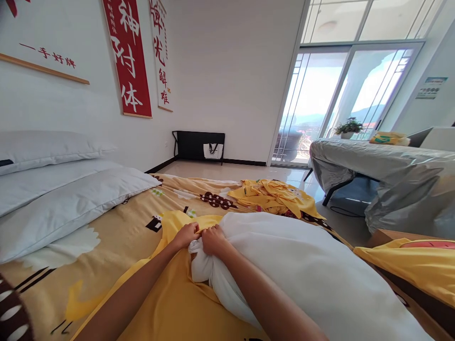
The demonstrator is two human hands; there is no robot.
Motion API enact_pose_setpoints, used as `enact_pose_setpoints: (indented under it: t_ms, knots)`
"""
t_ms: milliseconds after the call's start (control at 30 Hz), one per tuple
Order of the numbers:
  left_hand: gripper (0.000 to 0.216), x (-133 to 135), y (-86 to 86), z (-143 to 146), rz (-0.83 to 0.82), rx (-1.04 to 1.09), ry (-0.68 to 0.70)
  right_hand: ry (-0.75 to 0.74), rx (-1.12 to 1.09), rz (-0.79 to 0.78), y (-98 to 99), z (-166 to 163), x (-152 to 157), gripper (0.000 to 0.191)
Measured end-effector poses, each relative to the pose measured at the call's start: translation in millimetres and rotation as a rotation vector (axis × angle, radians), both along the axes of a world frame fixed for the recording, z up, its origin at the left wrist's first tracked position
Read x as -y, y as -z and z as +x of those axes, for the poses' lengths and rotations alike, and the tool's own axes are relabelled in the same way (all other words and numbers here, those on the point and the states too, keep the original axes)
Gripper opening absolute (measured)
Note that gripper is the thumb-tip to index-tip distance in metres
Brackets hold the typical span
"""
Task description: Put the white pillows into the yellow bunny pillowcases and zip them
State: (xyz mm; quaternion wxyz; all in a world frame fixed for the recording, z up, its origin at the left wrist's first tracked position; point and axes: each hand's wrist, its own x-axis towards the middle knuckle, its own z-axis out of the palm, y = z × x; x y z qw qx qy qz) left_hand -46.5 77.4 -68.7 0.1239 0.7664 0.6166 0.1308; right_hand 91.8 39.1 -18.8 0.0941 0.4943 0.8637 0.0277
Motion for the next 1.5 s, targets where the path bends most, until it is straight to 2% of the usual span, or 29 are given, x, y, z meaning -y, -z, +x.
enact_pose_setpoints:
  t_ms: [133, 233, 367, 467, 533, 600, 667, 700, 767, 833, 900, 933, 1000, 1067, 1167, 1267, 1333, 1400, 1500]
  knots:
    - [0.019, -6, 6.4, 4, -0.004, -0.099, -0.039, -0.111, -0.013, 0.11, -1.9, 6, 33, 0.044]
    - [0.025, -6, 13.6, 9, 0.033, -0.156, -0.078, -0.195, 0.01, 0.211, 8.4, 13, 62, 0.04]
    - [0.033, 0, 16.7, 13, 0.102, -0.189, -0.109, -0.208, 0.022, 0.273, 20.0, 28, 85, 0.032]
    - [0.035, 18, 12.9, 10, 0.181, -0.214, -0.107, -0.224, -0.057, 0.175, 11.3, 40, 75, 0.028]
    - [0.036, 38, 11.4, 3, 0.253, -0.244, -0.042, -0.203, -0.11, 0.069, 0.1, 45, 59, 0.025]
    - [0.033, 59, 13.3, -5, 0.301, -0.278, 0.161, -0.164, -0.138, -0.005, -9.8, 46, 41, 0.024]
    - [0.026, 77, 18.3, -13, 0.275, -0.268, 0.398, -0.134, -0.156, -0.031, -15.6, 45, 26, 0.026]
    - [0.023, 84, 21.3, -16, 0.239, -0.246, 0.472, -0.124, -0.164, -0.033, -16.8, 44, 20, 0.028]
    - [0.024, 92, 25.9, -19, 0.159, -0.197, 0.465, -0.101, -0.176, -0.039, -17.3, 43, 11, 0.029]
    - [0.026, 95, 25.8, -19, 0.11, -0.199, 0.354, -0.076, -0.185, -0.027, -17.3, 42, 4, 0.029]
    - [0.023, 98, 18.4, -17, 0.065, -0.262, 0.323, -0.041, -0.185, -0.01, -18.4, 40, -2, 0.027]
    - [0.025, 101, 11.9, -16, 0.045, -0.29, 0.358, -0.02, -0.179, -0.004, -19.3, 38, -4, 0.026]
    - [0.031, 111, -4.3, -13, 0.029, -0.292, 0.503, 0.027, -0.163, 0.014, -20.2, 29, -5, 0.026]
    - [0.023, 124, -19.8, -11, 0.061, -0.215, 0.623, 0.043, -0.16, 0.055, -16.8, 16, 1, 0.029]
    - [0.015, 138, -29.6, -8, 0.131, -0.141, 0.609, -0.061, -0.176, 0.086, 0.6, -2, 22, 0.029]
    - [0.022, 139, -22.5, -5, 0.149, -0.153, 0.513, -0.377, -0.127, 0.006, 26.6, -1, 45, 0.019]
    - [0.022, 134, -16.9, -3, 0.183, -0.152, 0.475, -0.556, -0.073, 0.011, 39.6, 8, 55, 0.017]
    - [0.022, 128, -16.4, -2, 0.232, -0.135, 0.454, -0.608, -0.057, 0.078, 43.7, 19, 63, 0.019]
    - [0.022, 122, -23.8, -3, 0.259, -0.107, 0.449, -0.542, -0.091, 0.158, 36.4, 34, 84, 0.023]
